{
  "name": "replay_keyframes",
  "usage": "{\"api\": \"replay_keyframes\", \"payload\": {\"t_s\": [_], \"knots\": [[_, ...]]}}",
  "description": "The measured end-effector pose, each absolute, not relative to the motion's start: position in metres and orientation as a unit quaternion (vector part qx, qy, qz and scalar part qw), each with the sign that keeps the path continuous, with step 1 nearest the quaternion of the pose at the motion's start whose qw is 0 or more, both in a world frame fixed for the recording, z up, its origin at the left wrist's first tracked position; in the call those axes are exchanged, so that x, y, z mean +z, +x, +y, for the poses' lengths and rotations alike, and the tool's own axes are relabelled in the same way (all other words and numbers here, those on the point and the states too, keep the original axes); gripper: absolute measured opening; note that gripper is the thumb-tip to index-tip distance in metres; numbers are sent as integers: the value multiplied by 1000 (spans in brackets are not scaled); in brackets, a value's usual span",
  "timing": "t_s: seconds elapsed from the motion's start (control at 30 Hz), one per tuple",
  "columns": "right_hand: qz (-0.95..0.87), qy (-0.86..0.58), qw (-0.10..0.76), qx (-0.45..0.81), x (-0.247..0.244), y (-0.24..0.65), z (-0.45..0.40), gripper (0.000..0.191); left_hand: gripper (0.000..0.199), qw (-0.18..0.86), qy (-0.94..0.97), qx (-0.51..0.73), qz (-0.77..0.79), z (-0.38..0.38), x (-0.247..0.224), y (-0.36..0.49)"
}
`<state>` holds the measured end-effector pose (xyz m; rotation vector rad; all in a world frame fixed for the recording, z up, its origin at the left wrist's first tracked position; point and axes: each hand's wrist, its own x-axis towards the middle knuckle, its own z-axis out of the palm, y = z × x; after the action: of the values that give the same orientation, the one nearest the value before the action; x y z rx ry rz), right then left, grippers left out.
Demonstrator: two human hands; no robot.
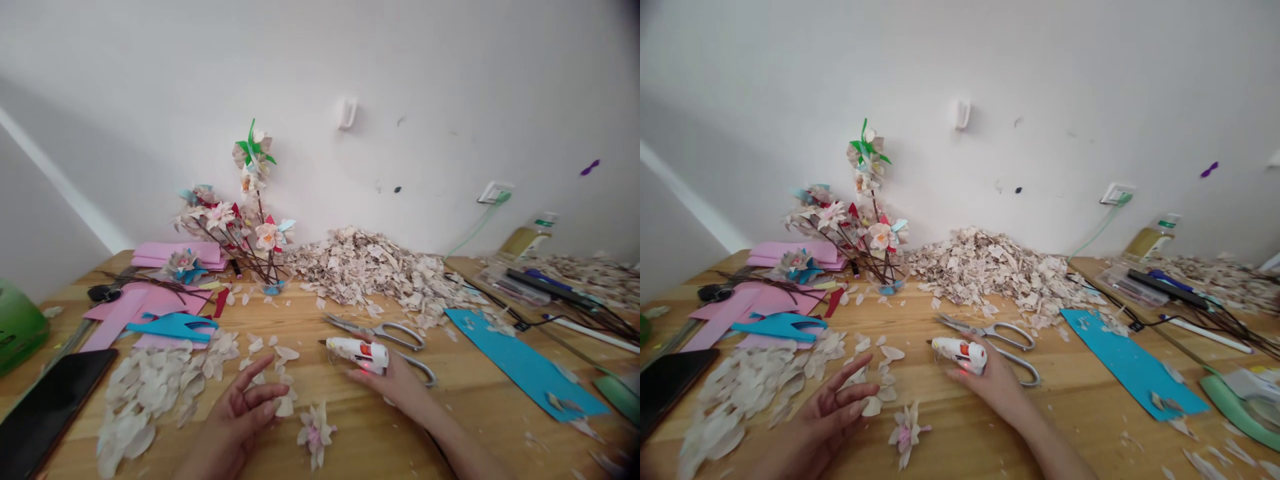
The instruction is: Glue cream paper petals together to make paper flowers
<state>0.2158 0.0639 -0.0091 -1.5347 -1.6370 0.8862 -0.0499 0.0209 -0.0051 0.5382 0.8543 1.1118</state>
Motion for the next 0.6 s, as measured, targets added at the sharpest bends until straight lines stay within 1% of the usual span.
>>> {"api": "replay_keyframes", "payload": {"t_s": [0.07, 0.13, 0.2, 0.23, 0.27, 0.3, 0.33, 0.37, 0.43, 0.53, 0.6], "knots": [[-634, -599, 410, 268, 4, 218, 59, 71, 61, 728, 248, 510, 386, 21, -5, -51], [-635, -593, 470, 155, 20, 221, 51, 77, 57, 724, 250, 518, 381, 21, -5, -51], [-661, -562, 495, 48, 32, 221, 39, 72, 53, 719, 252, 527, 376, 22, -5, -50], [-683, -543, 489, 20, 36, 219, 33, 66, 52, 716, 253, 530, 376, 22, -5, -50], [-713, -526, 463, 26, 37, 216, 26, 60, 52, 714, 254, 531, 378, 22, -5, -50], [-747, -513, 419, 57, 36, 211, 20, 55, 53, 713, 256, 531, 380, 22, -5, -50], [-779, -504, 358, 104, 33, 204, 14, 53, 53, 711, 258, 531, 381, 22, -6, -50], [-796, -502, 304, 146, 29, 197, 9, 56, 53, 710, 259, 533, 380, 22, -6, -49], [-816, -501, 223, 184, 21, 183, 4, 58, 52, 709, 260, 536, 377, 21, -7, -49], [-819, -511, 150, 216, 16, 165, 3, 57, 51, 704, 256, 540, 384, 21, -8, -49], [-807, -523, 131, 242, 18, 158, 5, 61, 47, 695, 258, 541, 397, 21, -8, -49]]}}
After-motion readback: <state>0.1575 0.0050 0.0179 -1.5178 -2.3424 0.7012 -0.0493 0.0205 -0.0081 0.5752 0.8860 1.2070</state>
